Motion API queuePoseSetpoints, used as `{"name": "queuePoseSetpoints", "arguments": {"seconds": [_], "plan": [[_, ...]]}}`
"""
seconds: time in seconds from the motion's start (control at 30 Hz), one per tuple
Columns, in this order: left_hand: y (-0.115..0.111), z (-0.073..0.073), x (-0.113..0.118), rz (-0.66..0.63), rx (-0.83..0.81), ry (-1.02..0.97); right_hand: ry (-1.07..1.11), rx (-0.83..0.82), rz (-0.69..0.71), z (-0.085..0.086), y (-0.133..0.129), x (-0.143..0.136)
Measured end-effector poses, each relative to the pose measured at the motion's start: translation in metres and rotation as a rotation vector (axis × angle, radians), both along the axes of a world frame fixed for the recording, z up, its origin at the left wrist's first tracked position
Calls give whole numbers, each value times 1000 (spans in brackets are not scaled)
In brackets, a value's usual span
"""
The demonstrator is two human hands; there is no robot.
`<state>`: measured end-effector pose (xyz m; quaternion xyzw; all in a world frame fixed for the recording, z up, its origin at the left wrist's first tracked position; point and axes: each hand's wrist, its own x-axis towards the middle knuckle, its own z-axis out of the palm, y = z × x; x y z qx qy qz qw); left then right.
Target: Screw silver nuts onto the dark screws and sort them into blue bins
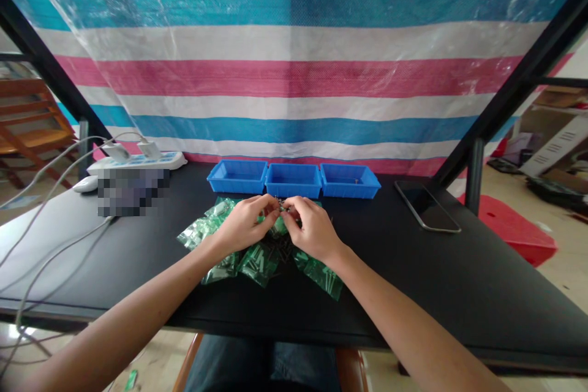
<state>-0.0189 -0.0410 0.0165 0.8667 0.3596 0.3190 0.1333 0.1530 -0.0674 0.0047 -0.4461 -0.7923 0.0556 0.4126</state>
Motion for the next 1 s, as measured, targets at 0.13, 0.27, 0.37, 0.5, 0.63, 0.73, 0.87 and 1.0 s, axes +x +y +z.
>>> {"name": "queuePoseSetpoints", "arguments": {"seconds": [0.13, 0.27, 0.37, 0.5, 0.63, 0.73, 0.87, 1.0], "plan": [[-1, 2, 0, 16, -9, 12, -24, 30, 3, 1, 0, 0], [-1, 2, 0, 8, -15, 34, -36, 44, -6, 1, 0, 0], [-1, 1, 1, 10, -29, 33, -30, 21, -21, 1, 0, 0], [-2, 1, 2, 13, -42, 27, -24, 15, -10, 2, 0, 0], [0, 4, -1, 11, -11, 41, -32, 4, -19, 4, 0, 0], [6, 10, -9, 47, 22, 4, -28, 4, -36, 5, -1, 0], [23, 21, -30, 190, 46, -64, -21, 25, -32, 3, -1, 1], [39, 29, -80, 555, 43, -39, -26, 40, -23, 3, 0, 3]]}}
